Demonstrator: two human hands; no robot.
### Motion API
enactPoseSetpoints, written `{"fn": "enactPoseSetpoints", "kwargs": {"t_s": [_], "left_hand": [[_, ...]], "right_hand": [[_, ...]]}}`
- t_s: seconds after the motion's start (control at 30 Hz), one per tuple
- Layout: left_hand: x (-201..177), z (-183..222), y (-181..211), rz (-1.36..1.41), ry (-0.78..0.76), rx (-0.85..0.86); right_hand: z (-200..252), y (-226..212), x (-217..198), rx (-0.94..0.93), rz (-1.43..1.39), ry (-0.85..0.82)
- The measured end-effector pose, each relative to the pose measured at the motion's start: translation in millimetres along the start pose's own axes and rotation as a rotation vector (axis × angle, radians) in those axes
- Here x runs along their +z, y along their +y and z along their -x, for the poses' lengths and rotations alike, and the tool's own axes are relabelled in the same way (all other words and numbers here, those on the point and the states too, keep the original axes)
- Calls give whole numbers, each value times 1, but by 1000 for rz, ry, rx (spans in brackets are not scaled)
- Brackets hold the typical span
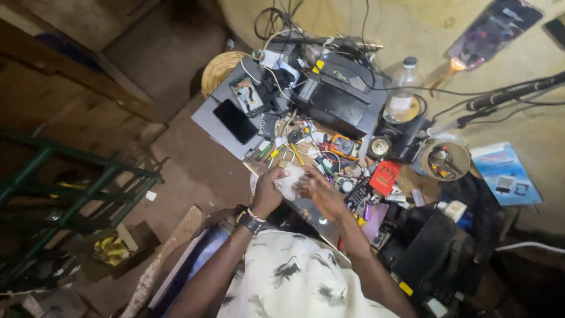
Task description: A person is performing repair work on a small electronic circuit board at a cluttered workbench, involving inspection and tool use.
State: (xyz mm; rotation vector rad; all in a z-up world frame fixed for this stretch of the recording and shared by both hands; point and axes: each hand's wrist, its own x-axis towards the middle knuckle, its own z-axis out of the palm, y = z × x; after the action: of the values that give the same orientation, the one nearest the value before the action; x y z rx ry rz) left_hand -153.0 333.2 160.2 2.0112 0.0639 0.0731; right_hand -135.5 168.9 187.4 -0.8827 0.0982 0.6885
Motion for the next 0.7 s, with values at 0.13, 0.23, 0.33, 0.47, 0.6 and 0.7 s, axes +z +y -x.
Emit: {"fn": "enactPoseSetpoints", "kwargs": {"t_s": [0.13,0.23,0.33,0.47,0.6,0.7], "left_hand": [[-12,-4,2,164,8,-103],[-12,-5,31,409,61,-273],[0,-8,27,1155,163,-451],[-42,-26,-4,1297,137,-525],[-69,-38,-55,1290,171,-527],[-58,-36,-113,1191,357,-614]], "right_hand": [[-10,20,-17,-123,245,12],[-45,62,-41,-123,164,122],[-45,43,-18,-110,23,75],[-45,14,-3,-125,20,59],[-58,0,12,-166,-1,41],[-71,4,24,-170,46,41]]}}
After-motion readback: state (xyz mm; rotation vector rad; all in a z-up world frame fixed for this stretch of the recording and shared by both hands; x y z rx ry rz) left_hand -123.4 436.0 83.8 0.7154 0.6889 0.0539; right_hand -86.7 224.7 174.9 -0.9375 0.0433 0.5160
